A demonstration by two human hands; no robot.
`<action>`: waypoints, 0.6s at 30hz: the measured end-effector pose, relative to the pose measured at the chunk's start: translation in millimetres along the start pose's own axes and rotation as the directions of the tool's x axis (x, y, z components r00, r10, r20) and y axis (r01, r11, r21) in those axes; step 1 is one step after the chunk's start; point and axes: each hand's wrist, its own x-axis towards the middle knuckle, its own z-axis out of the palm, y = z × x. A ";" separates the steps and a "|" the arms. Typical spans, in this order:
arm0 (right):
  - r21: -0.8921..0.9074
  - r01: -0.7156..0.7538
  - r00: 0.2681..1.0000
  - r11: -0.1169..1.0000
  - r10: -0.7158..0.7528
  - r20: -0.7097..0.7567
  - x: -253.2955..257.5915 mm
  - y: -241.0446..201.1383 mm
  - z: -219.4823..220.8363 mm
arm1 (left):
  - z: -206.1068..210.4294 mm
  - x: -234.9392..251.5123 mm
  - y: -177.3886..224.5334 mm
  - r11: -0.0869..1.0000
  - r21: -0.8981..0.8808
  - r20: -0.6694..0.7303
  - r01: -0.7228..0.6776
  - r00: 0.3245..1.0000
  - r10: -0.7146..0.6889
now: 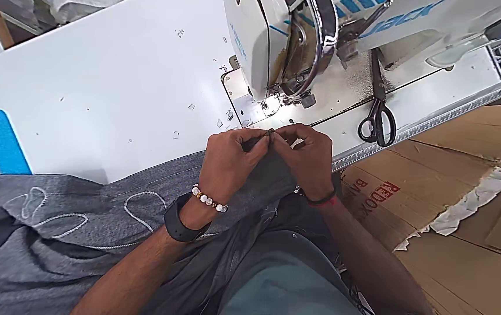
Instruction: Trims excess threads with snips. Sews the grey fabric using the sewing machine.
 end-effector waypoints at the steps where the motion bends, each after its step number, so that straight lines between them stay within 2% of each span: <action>1: -0.076 0.065 0.995 0.995 -0.070 -0.066 -2.3 0.9 5.9 | -0.7 0.1 0.9 1.000 -0.006 0.010 0.012 1.000 -0.012; 4: -0.322 0.277 0.916 0.905 -0.350 -0.195 -6.2 1.4 18.7 | 0.3 -1.0 1.9 1.000 0.000 -0.013 0.002 1.000 -0.002; 7: -0.482 0.352 0.862 0.802 -0.479 -0.167 -7.4 -2.1 19.0 | 2.1 -0.8 0.9 0.999 0.016 -0.024 -0.040 0.999 0.040; 13: -0.577 0.396 0.862 0.715 -0.506 -0.035 -8.1 -8.3 10.5 | 5.2 0.4 -1.6 0.993 0.051 -0.035 -0.108 0.993 0.110; 15: -0.563 0.395 0.873 0.726 -0.488 -0.017 -8.0 -7.5 10.2 | 3.0 -0.5 -1.3 0.995 0.019 -0.023 -0.096 0.995 0.096; 18: -0.481 0.318 0.934 0.817 -0.357 0.009 -10.0 -1.3 12.7 | -3.7 -1.2 -2.6 0.997 -0.078 0.030 -0.015 0.999 0.018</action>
